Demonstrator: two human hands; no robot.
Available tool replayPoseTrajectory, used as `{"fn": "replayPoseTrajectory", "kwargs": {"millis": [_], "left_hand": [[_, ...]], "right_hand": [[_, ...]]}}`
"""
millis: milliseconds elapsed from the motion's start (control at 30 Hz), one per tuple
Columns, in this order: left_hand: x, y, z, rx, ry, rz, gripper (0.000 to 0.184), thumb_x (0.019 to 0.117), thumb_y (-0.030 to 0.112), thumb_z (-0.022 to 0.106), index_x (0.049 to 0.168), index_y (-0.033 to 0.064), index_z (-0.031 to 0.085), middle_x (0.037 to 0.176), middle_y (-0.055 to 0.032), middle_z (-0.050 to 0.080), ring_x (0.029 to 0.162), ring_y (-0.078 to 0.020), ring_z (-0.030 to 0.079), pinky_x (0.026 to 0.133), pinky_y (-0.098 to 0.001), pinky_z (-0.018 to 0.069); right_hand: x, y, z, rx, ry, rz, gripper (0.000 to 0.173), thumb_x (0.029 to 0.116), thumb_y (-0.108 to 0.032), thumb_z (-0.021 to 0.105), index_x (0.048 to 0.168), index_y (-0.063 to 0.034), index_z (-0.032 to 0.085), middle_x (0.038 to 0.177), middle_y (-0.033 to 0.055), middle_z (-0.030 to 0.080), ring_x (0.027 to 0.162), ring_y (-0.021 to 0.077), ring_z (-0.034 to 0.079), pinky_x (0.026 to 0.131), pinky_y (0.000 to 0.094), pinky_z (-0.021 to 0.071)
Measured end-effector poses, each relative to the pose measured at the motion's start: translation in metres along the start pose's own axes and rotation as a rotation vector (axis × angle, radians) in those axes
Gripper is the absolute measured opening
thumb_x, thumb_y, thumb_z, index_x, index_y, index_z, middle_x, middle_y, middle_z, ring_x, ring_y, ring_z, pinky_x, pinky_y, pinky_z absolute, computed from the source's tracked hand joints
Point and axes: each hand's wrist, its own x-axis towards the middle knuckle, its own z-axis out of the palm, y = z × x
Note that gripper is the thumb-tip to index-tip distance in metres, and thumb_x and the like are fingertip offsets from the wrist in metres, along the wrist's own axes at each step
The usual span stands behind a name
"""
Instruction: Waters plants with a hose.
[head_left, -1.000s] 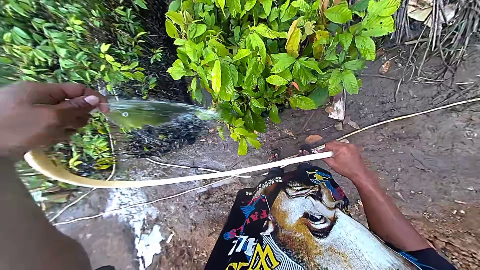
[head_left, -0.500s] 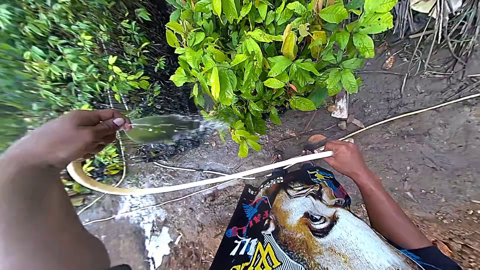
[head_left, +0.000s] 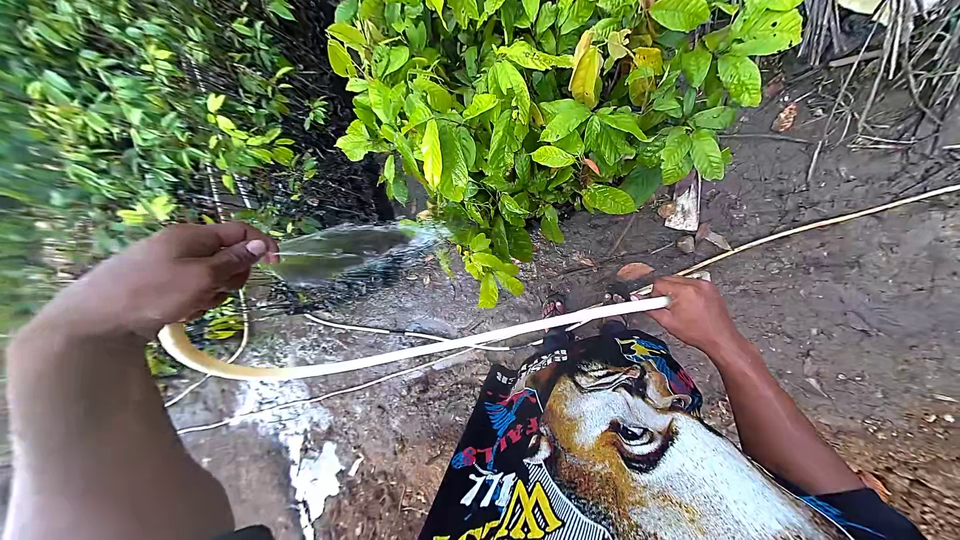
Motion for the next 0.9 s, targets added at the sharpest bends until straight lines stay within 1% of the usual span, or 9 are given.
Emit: {"fn": "replayPoseTrajectory", "kwargs": {"millis": [67,233,333,467,567,667,733,833,900], "left_hand": [[0.001,-0.003,0.003,-0.011,-0.004,0.001,0.024,0.1095,0.021,0.043,0.101,0.0166,0.066,0.055,0.0043,0.039,0.039,-0.0049,0.030,0.036,-0.0227,0.0281],[0.006,-0.014,0.013,-0.018,-0.016,-0.009,0.024,0.1092,0.022,0.045,0.101,0.0158,0.066,0.054,0.0030,0.038,0.039,-0.0061,0.029,0.036,-0.0233,0.0263],[0.003,-0.012,0.015,-0.022,0.005,-0.006,0.023,0.1093,0.021,0.045,0.102,0.0159,0.067,0.055,0.0032,0.039,0.039,-0.0057,0.030,0.036,-0.0230,0.0272],[0.008,-0.019,0.011,-0.004,0.014,0.033,0.025,0.1091,0.021,0.045,0.102,0.0156,0.068,0.054,0.0024,0.039,0.038,-0.0063,0.030,0.036,-0.0235,0.0275],[0.009,-0.013,0.012,0.015,0.007,0.009,0.025,0.1096,0.023,0.045,0.104,0.0164,0.068,0.055,0.0019,0.041,0.038,-0.0069,0.032,0.036,-0.0240,0.0288],[0.008,-0.003,0.017,0.046,0.017,0.009,0.024,0.1095,0.021,0.045,0.102,0.0153,0.068,0.055,0.0015,0.040,0.039,-0.0079,0.032,0.037,-0.0252,0.0286],[0.009,-0.002,0.020,0.042,0.014,0.022,0.025,0.1096,0.019,0.044,0.102,0.0146,0.067,0.055,0.0016,0.039,0.040,-0.0079,0.031,0.038,-0.0250,0.0278],[0.011,-0.003,0.022,0.044,0.034,0.034,0.025,0.1096,0.022,0.044,0.103,0.0154,0.067,0.055,0.0014,0.039,0.039,-0.0083,0.032,0.037,-0.0258,0.0287],[0.012,-0.002,0.025,0.070,0.042,0.040,0.024,0.1092,0.022,0.045,0.102,0.0157,0.067,0.055,0.0007,0.039,0.040,-0.0099,0.032,0.038,-0.0281,0.0291]], "right_hand": [[0.000,-0.001,0.000,-0.002,0.000,0.001,0.049,0.0959,-0.044,0.063,0.076,0.0003,0.062,0.076,0.0180,0.065,0.073,0.0369,0.066,0.064,0.0568,0.0490],[0.000,-0.003,0.001,-0.017,-0.019,0.003,0.050,0.0963,-0.046,0.063,0.076,-0.0007,0.062,0.076,0.0170,0.065,0.074,0.0354,0.066,0.064,0.0554,0.0493],[-0.001,-0.004,0.001,-0.019,-0.027,0.006,0.050,0.0963,-0.046,0.063,0.076,-0.0008,0.062,0.076,0.0171,0.065,0.074,0.0356,0.066,0.064,0.0555,0.0493],[-0.002,-0.004,0.002,0.003,-0.017,-0.007,0.051,0.0971,-0.046,0.063,0.077,0.0003,0.063,0.076,0.0179,0.065,0.073,0.0367,0.066,0.064,0.0569,0.0497],[-0.004,-0.003,0.003,-0.001,-0.011,-0.004,0.050,0.0966,-0.045,0.063,0.076,0.0005,0.063,0.075,0.0181,0.064,0.072,0.0370,0.066,0.064,0.0568,0.0493],[-0.007,-0.002,0.002,-0.003,-0.017,0.006,0.050,0.0968,-0.045,0.063,0.076,0.0004,0.062,0.075,0.0182,0.064,0.073,0.0370,0.065,0.064,0.0568,0.0490],[-0.009,0.000,0.002,-0.003,-0.011,0.004,0.049,0.0967,-0.044,0.063,0.075,0.0005,0.062,0.075,0.0184,0.064,0.073,0.0372,0.065,0.064,0.0567,0.0490],[-0.011,0.003,0.003,-0.001,-0.001,0.006,0.050,0.0962,-0.044,0.063,0.073,0.0003,0.060,0.072,0.0176,0.062,0.070,0.0364,0.064,0.062,0.0558,0.0478],[-0.010,0.002,0.002,0.003,-0.018,0.023,0.050,0.0967,-0.044,0.064,0.074,0.0000,0.061,0.073,0.0173,0.062,0.071,0.0363,0.064,0.063,0.0559,0.0482]]}}
